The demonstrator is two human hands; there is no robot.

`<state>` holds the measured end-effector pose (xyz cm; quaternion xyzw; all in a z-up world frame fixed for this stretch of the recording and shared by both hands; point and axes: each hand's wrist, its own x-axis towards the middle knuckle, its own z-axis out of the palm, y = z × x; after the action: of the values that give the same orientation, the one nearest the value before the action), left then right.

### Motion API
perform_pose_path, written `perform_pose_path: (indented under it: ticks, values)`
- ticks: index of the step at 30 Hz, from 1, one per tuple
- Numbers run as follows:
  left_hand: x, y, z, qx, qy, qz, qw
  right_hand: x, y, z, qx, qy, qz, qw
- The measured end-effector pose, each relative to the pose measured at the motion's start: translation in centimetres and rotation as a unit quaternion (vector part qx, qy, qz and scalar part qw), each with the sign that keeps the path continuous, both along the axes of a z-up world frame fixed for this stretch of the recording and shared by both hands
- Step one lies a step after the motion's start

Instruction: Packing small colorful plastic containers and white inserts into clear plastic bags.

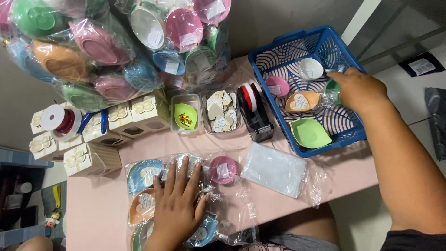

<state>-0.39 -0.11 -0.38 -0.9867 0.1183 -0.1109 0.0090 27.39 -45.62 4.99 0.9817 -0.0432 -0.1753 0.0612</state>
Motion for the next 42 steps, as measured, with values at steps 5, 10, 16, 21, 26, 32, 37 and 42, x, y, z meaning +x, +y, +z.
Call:
perform_pose_path:
  ticks: [5,10,16,21,26,32,37,42]
  values:
    - [0.1,-0.1,0.3,-0.001,0.013,0.0,1.0,0.5,-1.4,-1.5,-0.053,-0.024,0.009,0.998]
    - [0.0,-0.1,0.2,-0.023,0.012,0.0,1.0,-2.3,-4.9,-3.5,-0.077,-0.225,0.063,0.969]
    - [-0.1,0.1,-0.5,-0.013,0.011,0.0,1.0,-9.9,-1.0,1.5,0.055,-0.51,0.145,0.846]
    - [0.0,-0.1,-0.3,-0.029,0.022,0.0,0.999,-17.9,11.9,8.7,0.286,-0.148,-0.025,0.946]
    - [0.0,-0.3,0.7,-0.074,0.051,0.003,0.996,-19.9,17.1,3.6,0.31,-0.01,0.055,0.949]
    - [0.1,-0.5,1.2,-0.118,0.086,0.01,0.989,-18.0,20.0,-0.9,0.438,0.013,-0.044,0.898]
    - [0.1,-0.5,1.4,-0.124,0.094,0.014,0.988,-18.7,22.1,-0.9,0.535,0.007,-0.108,0.838]
    - [0.0,-0.5,1.7,-0.127,0.101,0.006,0.987,-20.4,23.0,-2.2,0.421,-0.054,-0.001,0.905]
